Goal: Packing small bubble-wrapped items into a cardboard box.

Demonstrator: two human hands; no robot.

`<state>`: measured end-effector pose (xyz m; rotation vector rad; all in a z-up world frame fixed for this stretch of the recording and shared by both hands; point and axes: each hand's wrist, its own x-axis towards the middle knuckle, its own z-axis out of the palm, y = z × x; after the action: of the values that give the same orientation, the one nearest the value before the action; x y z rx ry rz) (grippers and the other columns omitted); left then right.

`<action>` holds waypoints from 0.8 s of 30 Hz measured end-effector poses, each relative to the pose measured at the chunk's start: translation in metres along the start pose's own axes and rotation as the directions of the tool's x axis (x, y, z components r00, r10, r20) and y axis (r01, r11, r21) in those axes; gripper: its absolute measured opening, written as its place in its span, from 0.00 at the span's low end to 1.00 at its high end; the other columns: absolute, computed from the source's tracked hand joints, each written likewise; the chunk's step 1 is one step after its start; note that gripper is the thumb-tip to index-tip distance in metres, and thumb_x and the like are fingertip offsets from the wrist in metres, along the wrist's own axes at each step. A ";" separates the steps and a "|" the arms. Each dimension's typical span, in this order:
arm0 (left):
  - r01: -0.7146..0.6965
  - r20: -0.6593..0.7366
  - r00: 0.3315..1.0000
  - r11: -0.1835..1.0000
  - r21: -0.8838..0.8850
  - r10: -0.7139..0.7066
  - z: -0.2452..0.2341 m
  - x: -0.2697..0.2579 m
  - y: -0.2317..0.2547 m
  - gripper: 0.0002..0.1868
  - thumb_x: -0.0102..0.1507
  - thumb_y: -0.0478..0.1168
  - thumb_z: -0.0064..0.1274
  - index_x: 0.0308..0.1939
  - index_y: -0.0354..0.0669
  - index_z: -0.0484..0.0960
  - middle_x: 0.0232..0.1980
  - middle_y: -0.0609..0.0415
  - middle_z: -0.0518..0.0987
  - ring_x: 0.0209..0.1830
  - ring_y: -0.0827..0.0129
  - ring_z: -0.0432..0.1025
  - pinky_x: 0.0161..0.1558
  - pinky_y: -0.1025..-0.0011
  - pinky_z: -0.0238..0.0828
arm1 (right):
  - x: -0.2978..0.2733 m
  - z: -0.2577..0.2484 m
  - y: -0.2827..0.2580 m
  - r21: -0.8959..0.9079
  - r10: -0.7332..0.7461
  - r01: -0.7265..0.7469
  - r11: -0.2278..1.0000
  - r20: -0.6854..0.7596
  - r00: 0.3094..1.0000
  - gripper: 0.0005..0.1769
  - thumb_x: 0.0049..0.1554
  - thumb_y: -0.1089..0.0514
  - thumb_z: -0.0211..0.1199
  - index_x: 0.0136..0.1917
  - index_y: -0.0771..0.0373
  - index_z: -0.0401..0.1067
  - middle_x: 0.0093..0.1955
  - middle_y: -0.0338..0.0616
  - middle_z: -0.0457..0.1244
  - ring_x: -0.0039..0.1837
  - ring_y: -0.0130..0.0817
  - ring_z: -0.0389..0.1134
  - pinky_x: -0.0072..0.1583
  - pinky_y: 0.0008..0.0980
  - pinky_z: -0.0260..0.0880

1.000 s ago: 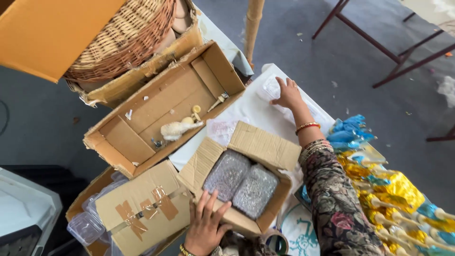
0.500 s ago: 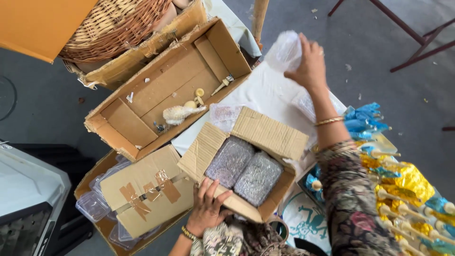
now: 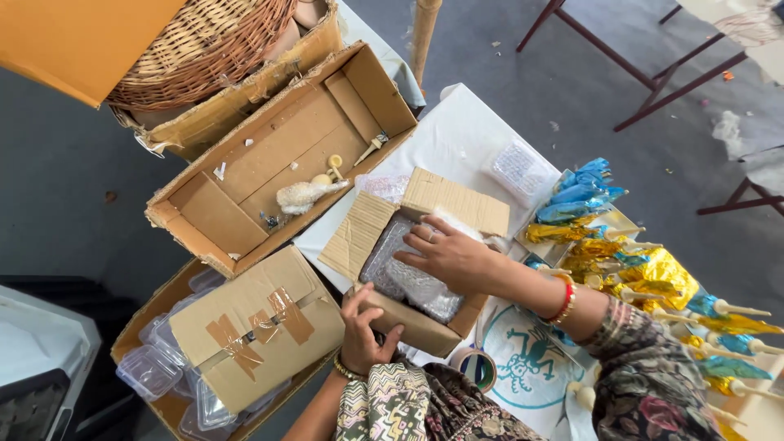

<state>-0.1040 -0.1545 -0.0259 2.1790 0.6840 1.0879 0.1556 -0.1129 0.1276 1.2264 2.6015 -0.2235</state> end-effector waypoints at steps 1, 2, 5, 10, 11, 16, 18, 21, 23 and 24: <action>-0.005 -0.063 0.998 0.999 -0.032 0.003 -0.001 0.002 0.002 0.29 0.63 0.45 0.63 0.59 0.42 0.63 0.69 0.35 0.60 0.72 0.39 0.60 0.72 0.44 0.58 | 0.004 -0.003 -0.004 -0.017 -0.002 0.003 1.000 0.034 0.999 0.51 0.42 0.60 0.68 0.78 0.57 0.56 0.71 0.50 0.57 0.76 0.47 0.53 0.78 0.53 0.40; -0.011 -0.125 0.992 0.998 -0.065 0.003 -0.002 0.005 0.004 0.30 0.61 0.41 0.65 0.59 0.40 0.61 0.69 0.33 0.59 0.72 0.38 0.61 0.72 0.44 0.60 | 0.009 -0.006 -0.007 -0.034 -0.004 0.007 0.999 0.068 0.998 0.51 0.42 0.59 0.66 0.79 0.57 0.55 0.72 0.50 0.56 0.77 0.46 0.52 0.78 0.52 0.37; -0.046 -0.168 0.985 0.998 -0.046 0.037 -0.010 0.011 0.010 0.32 0.59 0.39 0.65 0.59 0.41 0.60 0.68 0.33 0.58 0.70 0.34 0.60 0.71 0.43 0.60 | 0.010 0.023 -0.011 -0.102 -0.066 0.057 0.993 -0.086 0.994 0.47 0.47 0.61 0.66 0.79 0.55 0.57 0.72 0.50 0.57 0.78 0.44 0.52 0.80 0.54 0.37; -0.036 -0.163 0.986 0.997 -0.068 0.024 -0.018 0.005 0.006 0.31 0.62 0.40 0.63 0.61 0.41 0.61 0.69 0.34 0.58 0.72 0.33 0.60 0.71 0.43 0.60 | 0.026 -0.034 -0.015 0.143 -0.056 0.059 0.988 -0.022 0.998 0.50 0.41 0.64 0.63 0.78 0.55 0.58 0.75 0.51 0.54 0.79 0.46 0.47 0.79 0.55 0.34; -0.032 -0.148 0.989 0.997 -0.073 0.021 -0.019 0.006 0.004 0.30 0.63 0.41 0.63 0.62 0.42 0.61 0.70 0.35 0.58 0.73 0.34 0.60 0.72 0.44 0.61 | 0.032 -0.046 -0.012 0.274 -0.053 0.051 0.960 0.001 0.999 0.52 0.38 0.64 0.63 0.77 0.56 0.59 0.77 0.51 0.53 0.79 0.47 0.46 0.78 0.55 0.33; 0.002 -0.084 0.996 0.999 -0.039 -0.006 -0.032 0.014 0.008 0.27 0.65 0.43 0.61 0.62 0.41 0.65 0.69 0.39 0.60 0.74 0.37 0.59 0.71 0.44 0.60 | 0.035 0.030 -0.004 0.205 -0.053 0.131 0.970 -0.347 0.936 0.43 0.46 0.66 0.64 0.76 0.56 0.65 0.77 0.51 0.54 0.81 0.48 0.49 0.80 0.48 0.49; 0.013 -0.054 0.998 0.999 -0.031 -0.014 -0.037 0.020 0.014 0.25 0.65 0.44 0.59 0.61 0.41 0.68 0.68 0.40 0.62 0.74 0.39 0.59 0.71 0.44 0.59 | 0.028 0.025 -0.011 0.234 0.006 0.087 0.968 -0.369 0.929 0.44 0.47 0.66 0.65 0.77 0.55 0.66 0.76 0.52 0.53 0.80 0.49 0.49 0.79 0.47 0.53; 0.005 0.052 0.999 0.991 0.132 -0.012 -0.046 0.037 0.027 0.22 0.64 0.48 0.55 0.59 0.44 0.74 0.65 0.43 0.67 0.72 0.45 0.60 0.71 0.40 0.50 | 0.008 -0.010 -0.005 0.356 0.087 0.005 0.935 -0.243 0.966 0.46 0.38 0.68 0.66 0.72 0.55 0.67 0.76 0.56 0.54 0.77 0.54 0.51 0.72 0.47 0.58; 0.000 0.120 0.992 0.955 0.296 -0.037 -0.050 0.046 0.039 0.21 0.63 0.51 0.52 0.57 0.49 0.79 0.61 0.47 0.72 0.70 0.52 0.62 0.70 0.37 0.40 | -0.018 -0.031 0.017 0.493 0.236 0.018 0.870 -0.448 0.862 0.41 0.46 0.70 0.64 0.73 0.55 0.67 0.74 0.48 0.61 0.76 0.48 0.59 0.72 0.44 0.62; -0.002 0.125 0.991 0.956 0.292 -0.036 -0.047 0.051 0.040 0.21 0.63 0.51 0.52 0.57 0.49 0.79 0.61 0.47 0.72 0.70 0.52 0.62 0.70 0.37 0.40 | -0.033 -0.034 0.039 0.497 0.242 0.013 0.868 -0.445 0.862 0.41 0.46 0.70 0.64 0.73 0.55 0.67 0.74 0.48 0.61 0.76 0.48 0.59 0.72 0.44 0.62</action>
<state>-0.1087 -0.1343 0.0514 2.4622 0.8474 0.8709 0.2005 -0.1047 0.1685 1.8211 2.9925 -0.6540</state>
